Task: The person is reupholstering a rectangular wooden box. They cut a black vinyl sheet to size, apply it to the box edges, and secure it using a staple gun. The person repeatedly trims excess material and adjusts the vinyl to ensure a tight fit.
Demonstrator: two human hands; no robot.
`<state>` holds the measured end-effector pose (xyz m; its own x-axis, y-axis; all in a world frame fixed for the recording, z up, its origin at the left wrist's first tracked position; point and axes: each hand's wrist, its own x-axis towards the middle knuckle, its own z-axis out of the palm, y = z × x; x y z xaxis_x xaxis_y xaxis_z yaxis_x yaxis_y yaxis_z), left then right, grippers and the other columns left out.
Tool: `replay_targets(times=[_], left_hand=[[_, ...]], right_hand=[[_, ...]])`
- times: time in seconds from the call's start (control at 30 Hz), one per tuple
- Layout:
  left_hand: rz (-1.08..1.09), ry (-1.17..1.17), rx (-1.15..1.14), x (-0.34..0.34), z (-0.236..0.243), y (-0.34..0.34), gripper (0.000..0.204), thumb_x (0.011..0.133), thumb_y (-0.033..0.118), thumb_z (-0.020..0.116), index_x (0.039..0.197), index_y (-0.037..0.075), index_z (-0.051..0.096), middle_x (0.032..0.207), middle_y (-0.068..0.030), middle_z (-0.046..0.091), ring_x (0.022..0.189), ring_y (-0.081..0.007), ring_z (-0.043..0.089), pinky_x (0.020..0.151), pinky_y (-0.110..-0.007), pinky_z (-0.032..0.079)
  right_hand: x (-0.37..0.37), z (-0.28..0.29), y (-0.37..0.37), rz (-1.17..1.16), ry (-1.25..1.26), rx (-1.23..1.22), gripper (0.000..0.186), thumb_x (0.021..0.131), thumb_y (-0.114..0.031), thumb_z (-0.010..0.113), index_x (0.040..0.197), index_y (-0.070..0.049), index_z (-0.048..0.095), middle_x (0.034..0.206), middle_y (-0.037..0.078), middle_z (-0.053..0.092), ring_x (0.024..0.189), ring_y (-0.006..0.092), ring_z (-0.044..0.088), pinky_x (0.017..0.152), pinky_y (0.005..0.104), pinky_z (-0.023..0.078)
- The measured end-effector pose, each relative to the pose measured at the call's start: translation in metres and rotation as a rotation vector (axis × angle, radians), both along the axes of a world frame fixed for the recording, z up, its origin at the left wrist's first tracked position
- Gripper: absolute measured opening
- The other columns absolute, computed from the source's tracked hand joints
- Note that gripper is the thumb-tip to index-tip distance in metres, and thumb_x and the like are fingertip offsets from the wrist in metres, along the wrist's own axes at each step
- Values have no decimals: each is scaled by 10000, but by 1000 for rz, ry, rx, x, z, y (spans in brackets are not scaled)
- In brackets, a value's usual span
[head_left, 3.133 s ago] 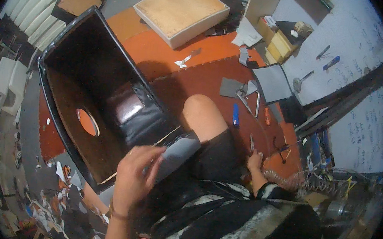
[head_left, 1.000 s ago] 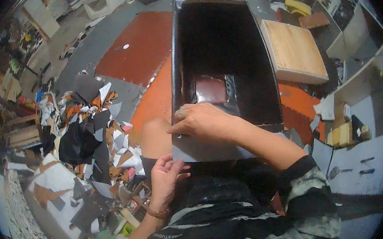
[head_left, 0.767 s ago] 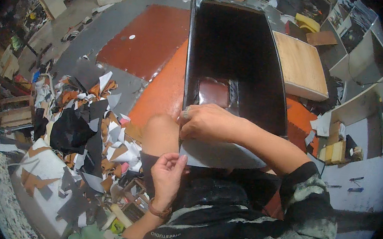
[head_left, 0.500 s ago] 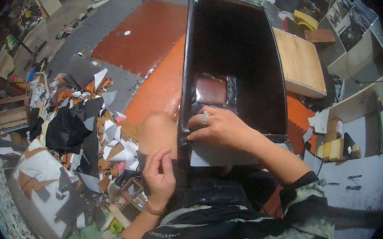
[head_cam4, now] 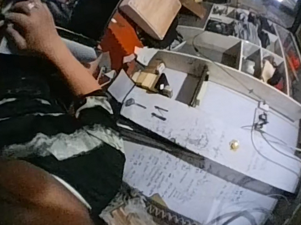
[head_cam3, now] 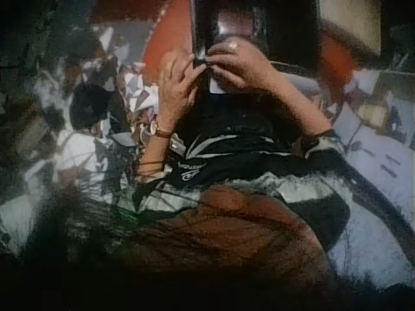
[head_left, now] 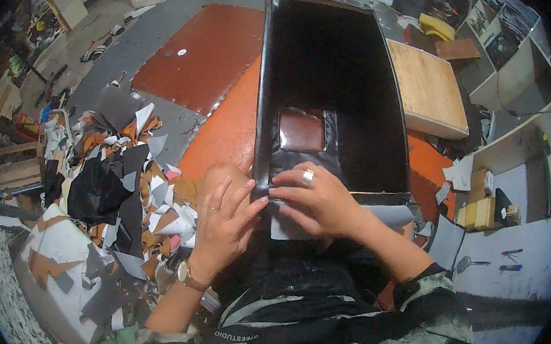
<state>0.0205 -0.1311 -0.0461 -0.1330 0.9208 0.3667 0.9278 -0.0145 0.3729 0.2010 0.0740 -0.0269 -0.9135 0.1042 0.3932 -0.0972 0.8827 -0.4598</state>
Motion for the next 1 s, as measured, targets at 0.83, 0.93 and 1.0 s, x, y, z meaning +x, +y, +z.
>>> replay_targets(times=[0.83,0.93,1.0], left_hand=[[-81,31,121,-14,-14,7,540,777,179,882,1295,266,755,1569,-25,563,1509,-380,439,1198,-572,384],[-85,8,97,-13,-12,10,523,778,194,889,1280,261,760,1567,-39,565,1513,-382,436,1201,-567,380],[-67,-58,124,-12,-11,11,513,781,201,895,1273,259,761,1571,-53,562,1515,-387,433,1202,-564,380]], right_hand=[[14,-2,-81,-251,90,492,330,842,-146,717,1166,-96,754,1205,77,722,1076,300,652,909,466,491],[10,5,-77,-241,99,475,267,857,-177,682,1102,-90,741,1103,71,719,1021,276,659,860,435,497],[4,12,-71,-244,93,447,212,860,-191,668,1038,-91,726,1030,61,717,974,258,662,819,414,499]])
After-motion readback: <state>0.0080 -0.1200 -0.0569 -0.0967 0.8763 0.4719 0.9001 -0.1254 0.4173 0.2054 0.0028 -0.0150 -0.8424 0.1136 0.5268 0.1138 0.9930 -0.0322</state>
